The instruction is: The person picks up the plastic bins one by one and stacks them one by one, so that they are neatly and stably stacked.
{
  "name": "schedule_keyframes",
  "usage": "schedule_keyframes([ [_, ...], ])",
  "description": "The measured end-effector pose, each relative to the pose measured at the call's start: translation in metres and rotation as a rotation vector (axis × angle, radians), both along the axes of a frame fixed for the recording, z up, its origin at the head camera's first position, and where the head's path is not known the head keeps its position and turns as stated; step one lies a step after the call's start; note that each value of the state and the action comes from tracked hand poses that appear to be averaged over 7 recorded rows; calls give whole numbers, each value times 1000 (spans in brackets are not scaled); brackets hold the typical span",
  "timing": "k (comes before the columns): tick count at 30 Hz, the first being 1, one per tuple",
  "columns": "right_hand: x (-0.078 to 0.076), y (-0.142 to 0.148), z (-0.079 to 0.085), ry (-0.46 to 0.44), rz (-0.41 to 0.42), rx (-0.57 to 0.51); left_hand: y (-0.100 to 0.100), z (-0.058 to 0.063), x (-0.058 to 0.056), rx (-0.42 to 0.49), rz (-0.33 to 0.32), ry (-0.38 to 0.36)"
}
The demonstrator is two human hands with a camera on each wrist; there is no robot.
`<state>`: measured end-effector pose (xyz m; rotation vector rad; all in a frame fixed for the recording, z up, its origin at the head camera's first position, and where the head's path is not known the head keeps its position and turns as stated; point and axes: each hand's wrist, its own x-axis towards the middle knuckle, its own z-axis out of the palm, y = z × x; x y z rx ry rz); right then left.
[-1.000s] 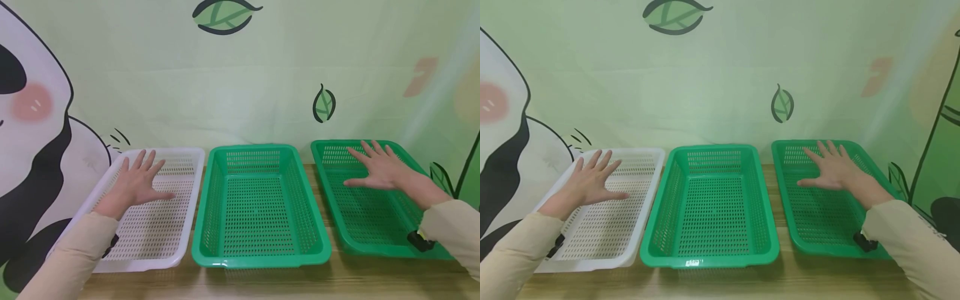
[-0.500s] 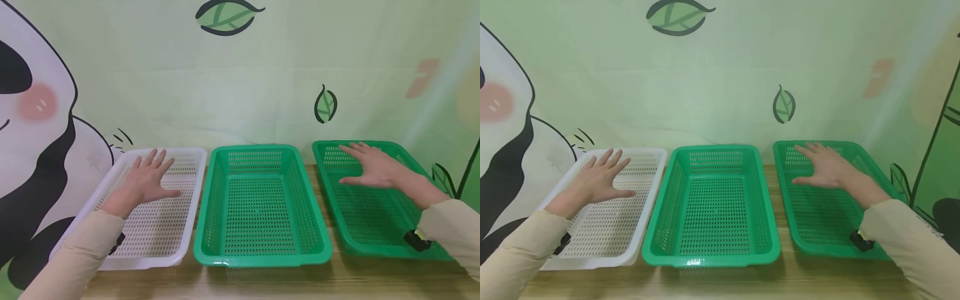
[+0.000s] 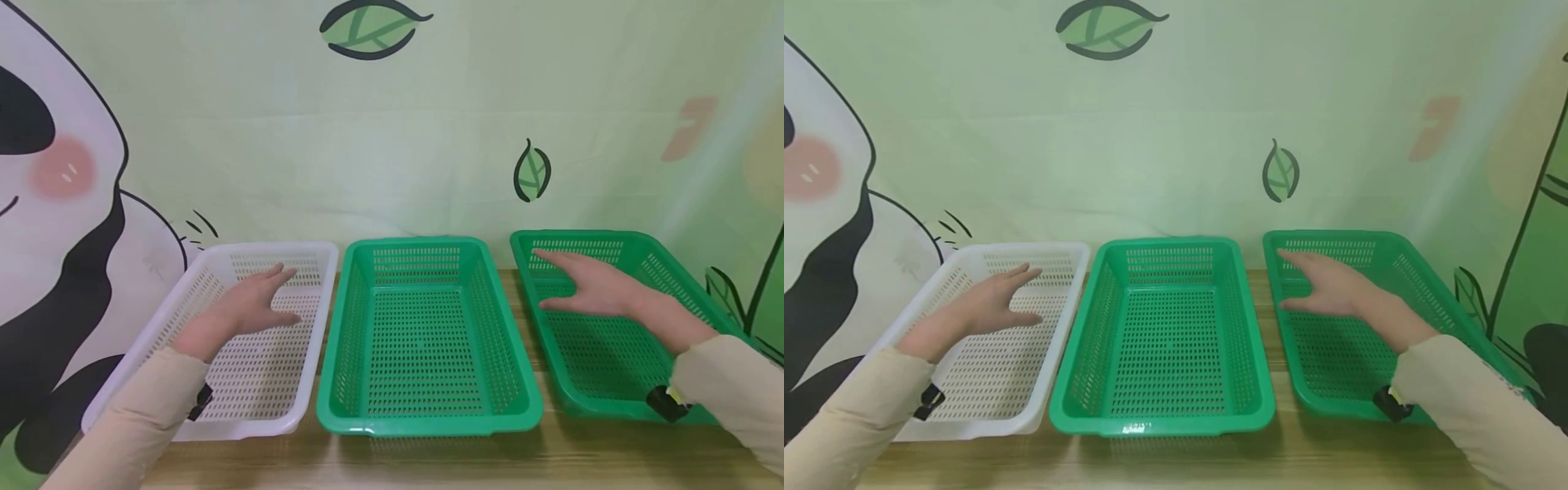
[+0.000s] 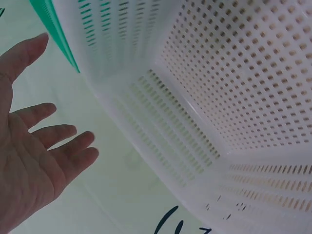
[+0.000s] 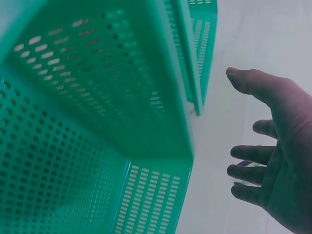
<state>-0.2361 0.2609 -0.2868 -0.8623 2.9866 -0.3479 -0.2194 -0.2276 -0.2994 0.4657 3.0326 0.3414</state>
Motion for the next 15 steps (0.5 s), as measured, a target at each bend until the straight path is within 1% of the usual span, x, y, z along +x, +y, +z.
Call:
schedule_keyframes([
  [5, 3, -5, 2, -28, -12, -70, 3, 1, 1, 132, -24, -68],
  [8, 3, -8, 1, -43, -19, -113, 5, 2, 2, 195, -38, -117],
  [12, 4, -13, 2, -80, -27, -172, 6, 3, 3, 258, -48, -174],
  [15, 5, -16, 6, -129, -64, -215, 9, 4, 5, 309, -49, -203],
])
